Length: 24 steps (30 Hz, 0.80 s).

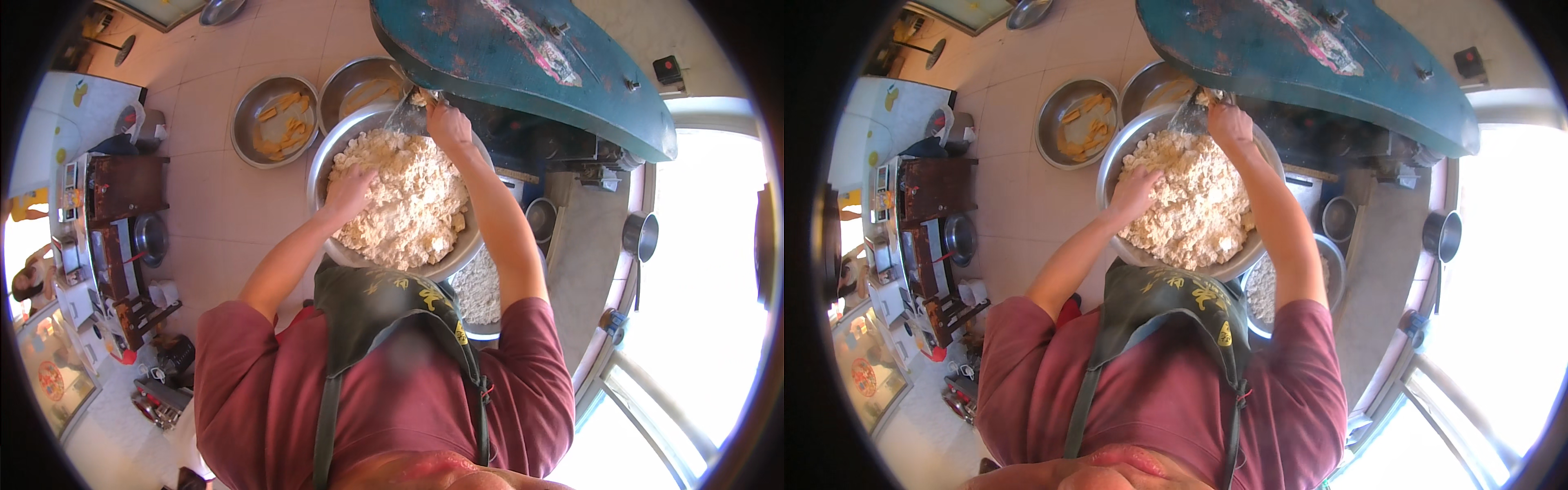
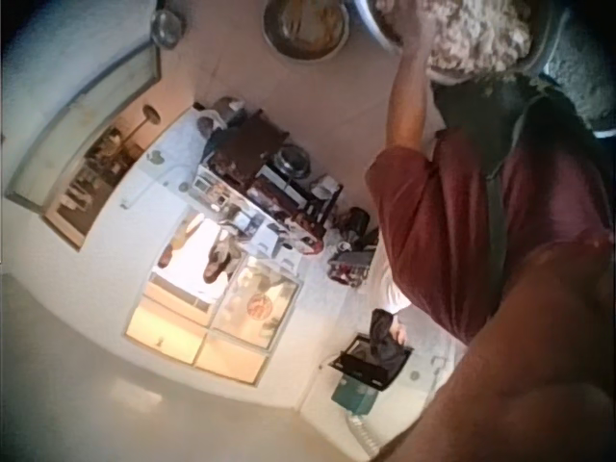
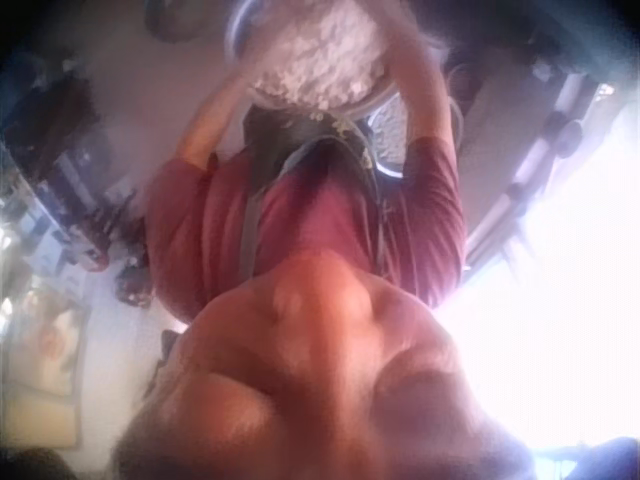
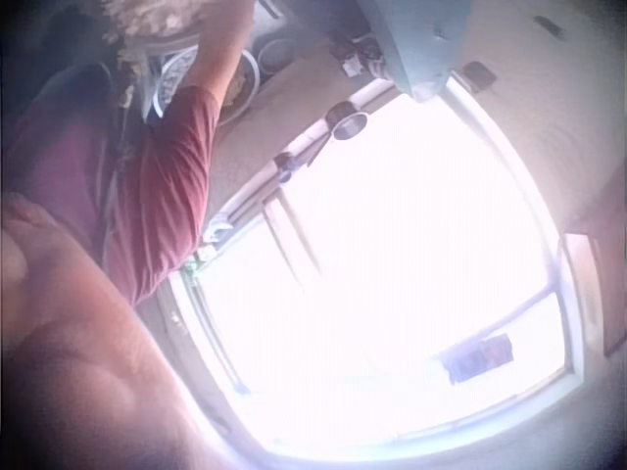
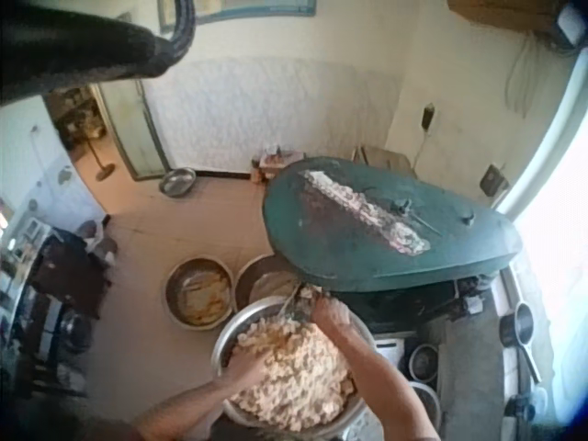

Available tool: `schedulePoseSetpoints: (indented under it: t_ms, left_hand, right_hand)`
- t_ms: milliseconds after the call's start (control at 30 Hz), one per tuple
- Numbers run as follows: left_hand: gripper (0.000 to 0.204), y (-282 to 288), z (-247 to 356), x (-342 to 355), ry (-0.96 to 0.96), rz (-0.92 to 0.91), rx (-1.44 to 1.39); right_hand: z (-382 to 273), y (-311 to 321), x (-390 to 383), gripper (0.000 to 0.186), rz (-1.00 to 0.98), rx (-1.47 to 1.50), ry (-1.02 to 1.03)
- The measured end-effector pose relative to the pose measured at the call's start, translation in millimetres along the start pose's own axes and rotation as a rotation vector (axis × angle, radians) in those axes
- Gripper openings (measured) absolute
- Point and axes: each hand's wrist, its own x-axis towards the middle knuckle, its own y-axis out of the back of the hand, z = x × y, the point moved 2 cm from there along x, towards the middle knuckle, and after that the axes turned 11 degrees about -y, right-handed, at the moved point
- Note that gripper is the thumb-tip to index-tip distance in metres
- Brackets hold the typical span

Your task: The person mixes a bowl of dough by hand and uses a mechanical extruder to process it into strips.

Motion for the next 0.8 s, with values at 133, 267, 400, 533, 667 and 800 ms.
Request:
schedulePoseSetpoints:
  t_ms: [133,267,400,533,667,800]
  left_hand:
    - [0.062,-15,-18,-21,-0.057,0.143,-0.079]
    - [0.063,3,3,-8,-0.026,0.178,-0.148]
    - [0.066,28,12,2,0.017,0.256,-0.313]
    - [0.056,19,-6,9,-0.034,0.341,-0.450]
    - [0.052,33,23,25,-0.024,0.152,-0.597]
    - [0.072,36,26,13,0.022,0.119,-0.631]
  right_hand:
    - [-17,19,-18,0.044,-0.147,-0.113,-0.025]
    - [-9,18,-26,0.035,-0.146,-0.198,0.068]
    - [-6,2,-5,0.045,-0.053,-0.096,0.070]
    - [-8,7,-29,0.037,0.015,-0.215,0.198]
    - [19,-32,15,0.054,0.034,-0.234,0.125]
    - [-12,-3,-29,0.049,-0.033,-0.388,0.243]
